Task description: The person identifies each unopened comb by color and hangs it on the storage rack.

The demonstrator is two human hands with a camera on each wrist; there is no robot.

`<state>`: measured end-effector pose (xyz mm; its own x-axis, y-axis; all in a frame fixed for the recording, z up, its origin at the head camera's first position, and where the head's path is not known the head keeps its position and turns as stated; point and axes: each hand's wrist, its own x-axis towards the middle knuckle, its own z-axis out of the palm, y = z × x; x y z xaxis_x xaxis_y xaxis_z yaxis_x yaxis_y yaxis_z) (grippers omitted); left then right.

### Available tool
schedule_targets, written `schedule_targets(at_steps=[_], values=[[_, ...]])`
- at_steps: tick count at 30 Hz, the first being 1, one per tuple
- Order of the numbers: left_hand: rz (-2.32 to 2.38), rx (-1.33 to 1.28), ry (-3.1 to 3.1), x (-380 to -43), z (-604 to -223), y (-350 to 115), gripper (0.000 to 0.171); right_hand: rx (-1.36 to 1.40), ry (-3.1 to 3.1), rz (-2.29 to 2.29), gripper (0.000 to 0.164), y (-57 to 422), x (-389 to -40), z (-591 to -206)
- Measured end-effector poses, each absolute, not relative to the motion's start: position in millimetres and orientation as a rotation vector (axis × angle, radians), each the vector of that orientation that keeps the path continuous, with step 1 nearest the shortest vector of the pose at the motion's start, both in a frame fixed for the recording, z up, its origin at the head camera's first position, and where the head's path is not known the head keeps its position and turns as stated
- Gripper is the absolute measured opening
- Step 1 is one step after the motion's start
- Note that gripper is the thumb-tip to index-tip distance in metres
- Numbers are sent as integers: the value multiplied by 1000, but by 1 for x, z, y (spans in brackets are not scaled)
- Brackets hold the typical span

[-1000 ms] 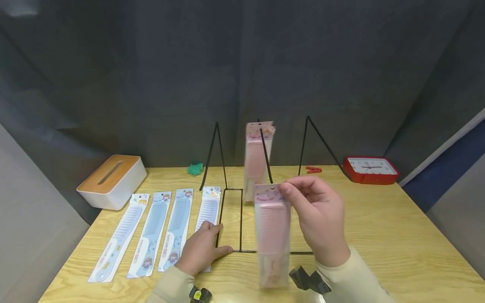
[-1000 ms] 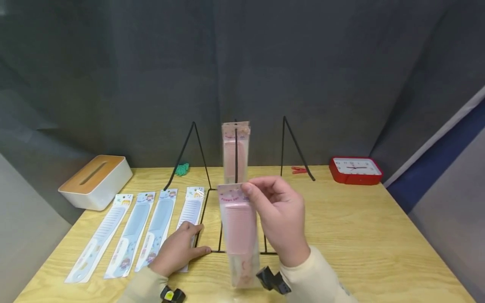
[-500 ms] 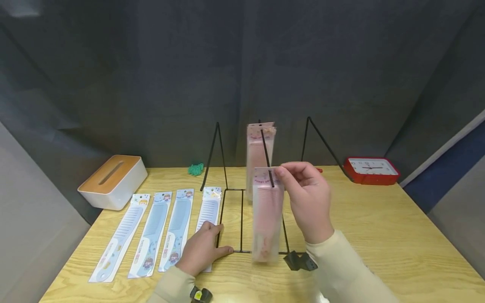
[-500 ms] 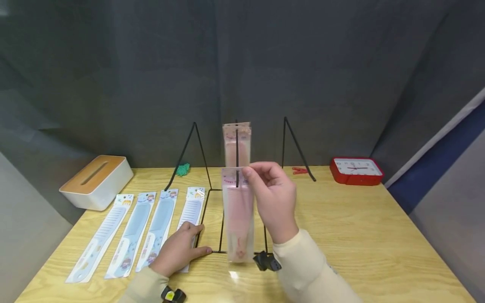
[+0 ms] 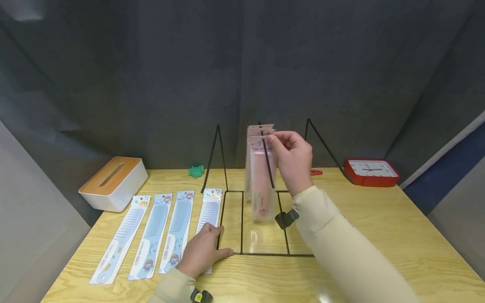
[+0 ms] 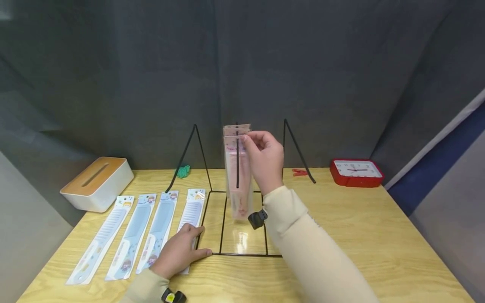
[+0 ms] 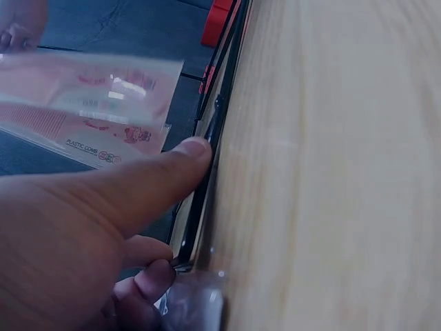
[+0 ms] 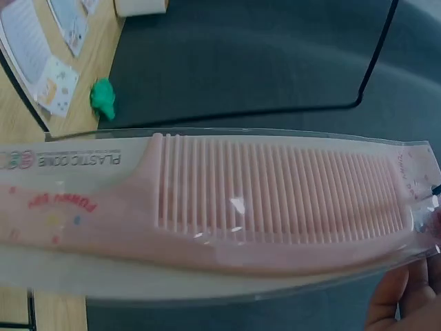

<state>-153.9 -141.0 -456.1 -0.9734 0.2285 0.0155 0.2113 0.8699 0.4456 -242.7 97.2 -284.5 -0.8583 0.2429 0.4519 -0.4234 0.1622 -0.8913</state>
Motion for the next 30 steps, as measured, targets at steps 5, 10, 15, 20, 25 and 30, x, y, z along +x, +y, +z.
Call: schedule_targets(at_steps=[5, 10, 15, 20, 25, 30], values=[[704, 358, 3007, -154, -457, -141, 80, 117, -1994, 1714, 27, 96, -264, -280], [695, 361, 3010, -154, -459, -141, 80, 73, -2051, 1688, 25, 97, -275, -275], [698, 352, 3011, -155, -459, -141, 80, 34, -2070, 1696, 27, 100, -279, -273], [710, 348, 3006, -154, -456, -141, 79, 36, -2062, 1696, 33, 105, -278, -275], [710, 348, 3011, -153, -455, -140, 79, 43, -2078, 1672, 33, 114, -274, -284], [714, 356, 3011, -153, -456, -140, 79, 69, -2144, 1590, 35, 128, -261, -299]])
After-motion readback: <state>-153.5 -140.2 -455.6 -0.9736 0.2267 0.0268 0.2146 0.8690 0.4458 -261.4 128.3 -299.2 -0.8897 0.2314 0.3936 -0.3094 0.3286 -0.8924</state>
